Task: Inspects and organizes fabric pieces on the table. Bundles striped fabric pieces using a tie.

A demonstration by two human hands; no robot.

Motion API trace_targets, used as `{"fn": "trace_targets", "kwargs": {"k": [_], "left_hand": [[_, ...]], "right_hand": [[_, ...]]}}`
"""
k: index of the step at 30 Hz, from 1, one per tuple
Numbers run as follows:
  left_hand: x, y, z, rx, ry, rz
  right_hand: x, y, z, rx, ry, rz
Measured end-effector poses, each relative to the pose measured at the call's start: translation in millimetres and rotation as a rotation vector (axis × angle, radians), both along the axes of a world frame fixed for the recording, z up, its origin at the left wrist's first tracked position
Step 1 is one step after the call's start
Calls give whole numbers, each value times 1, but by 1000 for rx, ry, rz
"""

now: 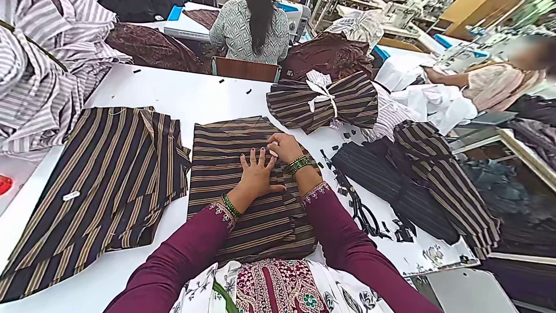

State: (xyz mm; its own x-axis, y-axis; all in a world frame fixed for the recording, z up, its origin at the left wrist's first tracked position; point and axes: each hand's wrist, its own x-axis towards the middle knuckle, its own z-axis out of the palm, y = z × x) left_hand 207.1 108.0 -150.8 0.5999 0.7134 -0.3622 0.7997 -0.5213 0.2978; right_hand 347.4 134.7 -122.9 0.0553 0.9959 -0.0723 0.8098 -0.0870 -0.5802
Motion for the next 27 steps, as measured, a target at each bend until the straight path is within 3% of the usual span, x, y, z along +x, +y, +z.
{"fn": "trace_targets", "kwargs": {"k": [8,21,27], "left_hand": [[2,0,-1,-2,9,5],[2,0,1,-12,18,9],[2,-1,1,-23,11,13]], "right_hand": [[-17,6,2,-246,-117,11],[-19,-2,0,-25,-56,-99],[-31,-3,6,-223,-185,-45]]}}
